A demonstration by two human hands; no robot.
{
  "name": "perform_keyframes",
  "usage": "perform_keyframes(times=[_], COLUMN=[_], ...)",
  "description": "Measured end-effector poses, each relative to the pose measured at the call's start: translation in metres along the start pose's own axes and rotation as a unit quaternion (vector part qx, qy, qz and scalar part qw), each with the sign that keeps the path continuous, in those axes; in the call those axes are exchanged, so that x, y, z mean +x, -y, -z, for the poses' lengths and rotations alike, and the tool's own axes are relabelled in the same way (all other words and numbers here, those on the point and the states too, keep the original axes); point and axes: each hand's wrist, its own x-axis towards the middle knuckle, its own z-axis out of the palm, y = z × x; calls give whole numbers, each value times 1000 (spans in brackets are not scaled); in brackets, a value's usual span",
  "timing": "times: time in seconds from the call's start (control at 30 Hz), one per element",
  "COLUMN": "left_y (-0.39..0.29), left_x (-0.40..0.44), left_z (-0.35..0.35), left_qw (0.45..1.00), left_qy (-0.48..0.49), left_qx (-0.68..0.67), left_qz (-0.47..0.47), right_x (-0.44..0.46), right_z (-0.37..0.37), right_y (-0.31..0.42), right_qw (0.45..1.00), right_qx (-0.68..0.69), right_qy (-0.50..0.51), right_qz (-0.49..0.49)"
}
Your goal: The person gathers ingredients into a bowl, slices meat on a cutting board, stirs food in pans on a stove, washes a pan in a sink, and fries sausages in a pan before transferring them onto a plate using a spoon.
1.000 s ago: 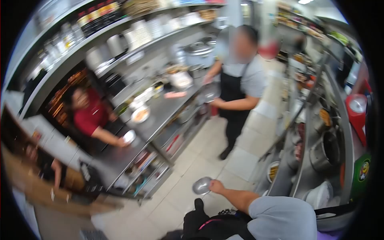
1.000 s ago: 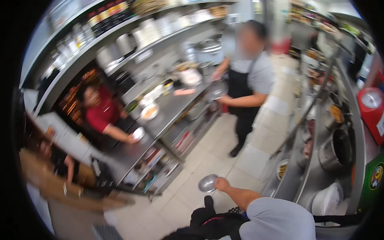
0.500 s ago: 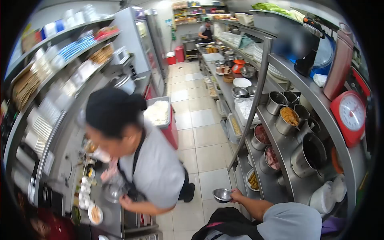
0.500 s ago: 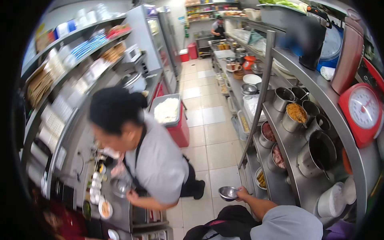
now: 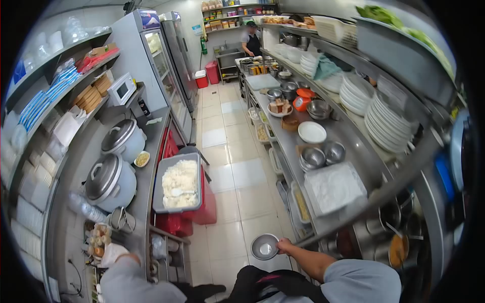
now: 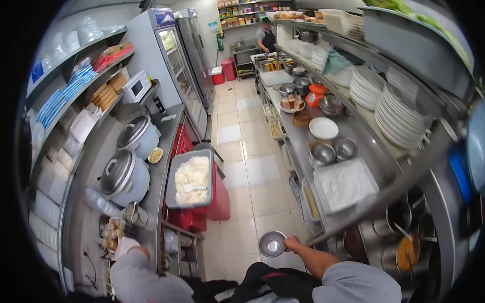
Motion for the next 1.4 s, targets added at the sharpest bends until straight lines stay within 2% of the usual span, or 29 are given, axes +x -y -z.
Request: perform_keyframes(times=[0.07,0.23,0.3,0.37,0.4,0.43,0.47,0.5,0.53,0.57,0.63,0.73,0.83,0.87,0.93,0.97,1.03,1.07,1.1,1.17,1.2,1.27,1.4], left_y=[6,12,7,-12,-52,-87,-186,-209,-289,-351,-439,-549,-555,-549,-489,-472,-443,-420,-420,-437,-448,-475,-542], left_x=[26,135,199,290,355,405,423,493,513,544,631,719,835,861,922,923,915,914,917,946,971,1033,1195], left_z=[7,45,73,114,146,171,237,256,307,342,386,424,417,412,387,387,396,407,417,440,453,480,542], left_qw=[998,987,982,954,915,995,995,995,984,971,956,942,937,951,960,967,967,931,938,954,956,953,938], left_qy=[33,115,149,171,178,83,54,-36,-72,-104,-81,-83,-78,-63,-46,-16,107,145,175,209,215,227,263], left_qx=[21,70,114,199,288,-21,72,12,59,33,-74,-124,-86,-63,5,110,196,233,226,206,200,200,221], left_qz=[41,87,24,-148,-218,-44,-46,-90,-150,-215,-274,-300,-328,-295,-277,-228,-120,-242,-198,-62,-28,8,30], right_x=[44,127,155,176,187,195,200,204,207,211,219,282,368,399,452,478,527,550,574,623,647,694,759], right_z=[-6,-11,0,18,29,40,48,57,66,71,78,84,84,77,70,70,68,69,70,73,78,84,96], right_y=[60,178,226,258,273,293,317,340,365,390,447,509,583,608,676,715,793,832,870,939,966,1014,1078], right_qw=[998,998,997,990,990,983,972,971,959,945,936,918,910,911,915,922,927,932,932,930,928,919,901], right_qx=[24,37,63,138,137,184,232,236,279,323,347,389,410,410,402,385,371,352,353,344,348,353,407], right_qy=[50,46,40,26,20,18,17,14,17,19,5,-15,-28,-37,-12,10,23,35,31,64,59,59,-25], right_qz=[-28,16,24,2,0,7,16,16,34,53,64,71,54,34,35,38,54,73,72,115,115,166,147])
